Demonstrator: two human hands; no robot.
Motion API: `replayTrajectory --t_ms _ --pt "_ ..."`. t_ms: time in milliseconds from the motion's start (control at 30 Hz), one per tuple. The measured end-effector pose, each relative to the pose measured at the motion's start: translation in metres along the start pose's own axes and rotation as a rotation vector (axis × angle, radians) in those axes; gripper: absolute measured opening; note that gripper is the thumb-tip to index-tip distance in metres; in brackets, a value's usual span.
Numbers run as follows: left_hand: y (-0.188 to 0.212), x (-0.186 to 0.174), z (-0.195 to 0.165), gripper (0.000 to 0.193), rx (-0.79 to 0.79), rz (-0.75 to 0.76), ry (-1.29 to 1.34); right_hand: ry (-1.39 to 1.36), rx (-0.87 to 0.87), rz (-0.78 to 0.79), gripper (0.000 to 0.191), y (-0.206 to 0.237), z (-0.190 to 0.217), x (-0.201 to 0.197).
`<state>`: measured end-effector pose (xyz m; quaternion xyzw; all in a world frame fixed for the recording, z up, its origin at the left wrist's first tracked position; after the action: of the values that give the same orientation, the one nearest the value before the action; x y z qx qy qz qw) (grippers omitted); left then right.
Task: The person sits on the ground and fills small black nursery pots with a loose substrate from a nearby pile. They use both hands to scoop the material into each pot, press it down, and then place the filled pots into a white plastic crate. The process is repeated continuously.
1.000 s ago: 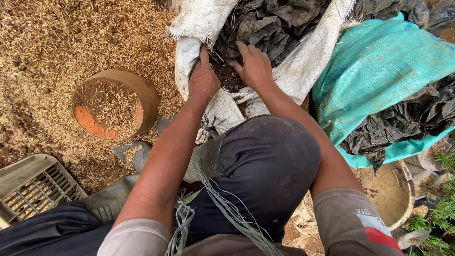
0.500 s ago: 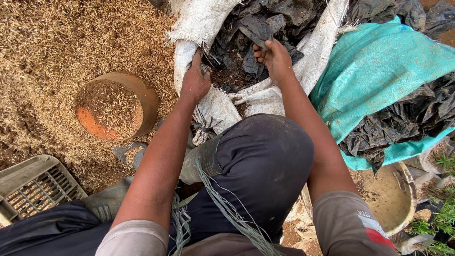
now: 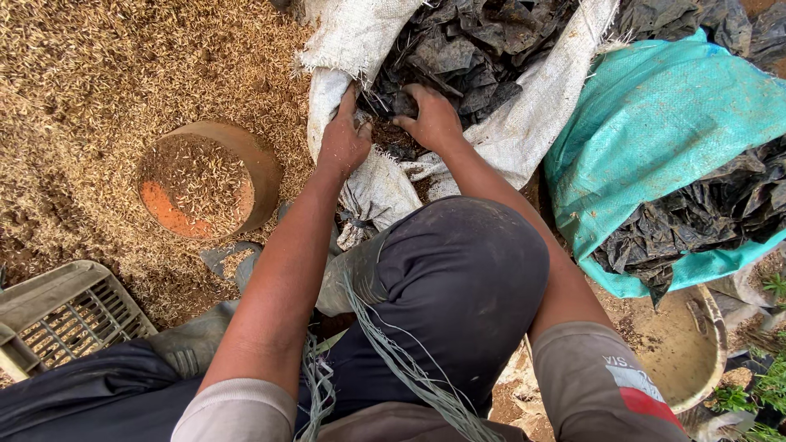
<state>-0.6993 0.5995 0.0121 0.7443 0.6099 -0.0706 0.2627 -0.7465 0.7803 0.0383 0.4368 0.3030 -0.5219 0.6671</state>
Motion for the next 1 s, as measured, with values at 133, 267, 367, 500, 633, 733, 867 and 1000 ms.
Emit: replayTrajectory --t_ms 133,267,367,500,633,733,867,1000 --pt "0.0 -0.003 0.001 0.07 0.004 -0.004 0.002 -0.414 0.314 0.346 0.056 -0.001 -0.012 0.003" --pt "-0.006 -0.001 -0.01 0.054 0.191 -0.009 0.028 -0.997 0.336 0.488 0.058 -0.001 -0.019 -0.006" --pt "-0.009 0.008 -0.016 0.038 0.029 0.088 0.316 -1.034 0.257 0.518 0.058 0.003 -0.02 -0.007" --pt "-0.005 0.005 -0.023 0.04 -0.033 0.064 0.53 -1.018 0.144 0.395 0.052 0.005 -0.02 -0.007" --pt "0.004 -0.008 -0.028 0.045 0.247 0.033 0.736 -0.924 0.176 0.314 0.052 0.007 -0.017 -0.003" --pt "0.011 -0.013 -0.029 0.042 0.407 0.021 0.654 -0.778 0.277 0.3 0.056 0.012 -0.012 -0.001" --pt "0.012 -0.024 -0.032 0.022 0.282 -0.072 0.536 -0.806 0.35 0.423 0.066 0.016 -0.002 -0.008" --pt "0.031 -0.043 -0.058 0.041 0.488 0.0 0.661 -0.701 0.353 0.45 0.075 0.015 0.006 -0.034"
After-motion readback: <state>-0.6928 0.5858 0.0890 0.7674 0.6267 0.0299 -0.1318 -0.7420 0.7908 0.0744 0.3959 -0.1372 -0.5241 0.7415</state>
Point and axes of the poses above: each hand's wrist, its own y-axis away from the middle knuckle, its own x-axis out of the palm, z = x × y, the point moved 3 cm from there along -y, towards the middle knuckle, and after that the axes turned 12 degrees about x, right-handed, at the moved point
